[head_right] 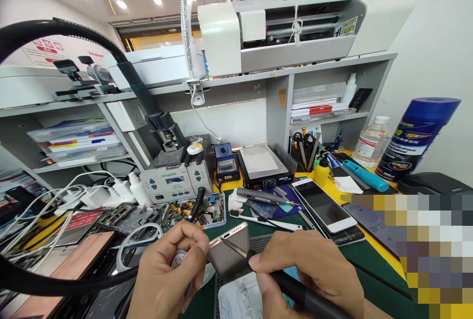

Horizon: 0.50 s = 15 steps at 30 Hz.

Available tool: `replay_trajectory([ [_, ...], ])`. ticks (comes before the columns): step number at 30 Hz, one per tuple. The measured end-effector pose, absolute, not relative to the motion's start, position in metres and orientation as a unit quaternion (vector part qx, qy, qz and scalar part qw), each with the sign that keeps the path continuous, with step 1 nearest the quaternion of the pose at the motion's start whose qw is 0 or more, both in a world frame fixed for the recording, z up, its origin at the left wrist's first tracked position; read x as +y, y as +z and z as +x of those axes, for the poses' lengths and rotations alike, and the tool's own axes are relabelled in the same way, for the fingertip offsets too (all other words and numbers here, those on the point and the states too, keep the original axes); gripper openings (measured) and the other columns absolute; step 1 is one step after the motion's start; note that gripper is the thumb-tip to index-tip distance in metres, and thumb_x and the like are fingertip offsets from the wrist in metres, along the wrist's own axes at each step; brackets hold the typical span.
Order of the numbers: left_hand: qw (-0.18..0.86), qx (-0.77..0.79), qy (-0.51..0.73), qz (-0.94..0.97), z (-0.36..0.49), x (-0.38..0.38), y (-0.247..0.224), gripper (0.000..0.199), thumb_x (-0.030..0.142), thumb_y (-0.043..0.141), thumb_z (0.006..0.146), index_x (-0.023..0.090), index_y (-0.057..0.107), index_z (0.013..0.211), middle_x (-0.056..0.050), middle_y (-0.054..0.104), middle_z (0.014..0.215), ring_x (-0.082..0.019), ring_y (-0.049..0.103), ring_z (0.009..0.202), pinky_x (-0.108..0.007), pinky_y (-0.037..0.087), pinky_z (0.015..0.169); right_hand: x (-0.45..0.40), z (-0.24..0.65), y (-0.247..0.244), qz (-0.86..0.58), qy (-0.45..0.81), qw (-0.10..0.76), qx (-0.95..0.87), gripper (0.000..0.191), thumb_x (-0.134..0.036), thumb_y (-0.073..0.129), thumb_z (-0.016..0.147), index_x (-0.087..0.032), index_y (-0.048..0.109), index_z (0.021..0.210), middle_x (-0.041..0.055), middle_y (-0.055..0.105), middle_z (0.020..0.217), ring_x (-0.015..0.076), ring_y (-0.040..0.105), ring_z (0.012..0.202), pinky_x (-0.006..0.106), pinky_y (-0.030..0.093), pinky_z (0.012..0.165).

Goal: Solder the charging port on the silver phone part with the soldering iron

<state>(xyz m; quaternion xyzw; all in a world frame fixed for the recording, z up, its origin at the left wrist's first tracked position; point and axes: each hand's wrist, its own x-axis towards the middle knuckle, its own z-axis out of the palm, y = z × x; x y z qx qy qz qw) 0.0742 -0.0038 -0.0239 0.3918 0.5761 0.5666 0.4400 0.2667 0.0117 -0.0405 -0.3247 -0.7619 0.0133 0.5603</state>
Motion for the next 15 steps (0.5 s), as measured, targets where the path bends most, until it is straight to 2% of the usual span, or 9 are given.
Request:
replay_trajectory([
  [7, 0.442, 0.579, 0.565, 0.387, 0.074, -0.0039, -0.0237, 0.014, 0.029, 0.073, 0.066, 0.019, 0.063, 0.063, 0.006, 0.052, 0.049, -0.003, 0.026, 0.034, -0.014, 0.023, 0.03, 0.0101, 0.2661, -0.0396, -0.331, -0.014, 0.542, -0.772, 0.035, -0.003, 0.064, 0.071, -0.032, 0.068, 0.091, -0.0049, 0.077, 0.072, 0.0174, 0.075, 0.06, 0.027, 0.062, 0.06],
  [15, 0.45, 0.578, 0.564, 0.382, 0.0737, -0.0038, -0.0247, 0.014, 0.029, 0.073, 0.065, 0.019, 0.063, 0.064, 0.006, 0.053, 0.051, -0.003, 0.025, 0.036, -0.013, 0.023, 0.03, 0.012, 0.2687, -0.038, -0.316, -0.009, 0.532, -0.786, 0.035, -0.002, 0.062, 0.07, -0.031, 0.067, 0.089, -0.0057, 0.077, 0.071, 0.0164, 0.075, 0.058, 0.025, 0.063, 0.062],
])
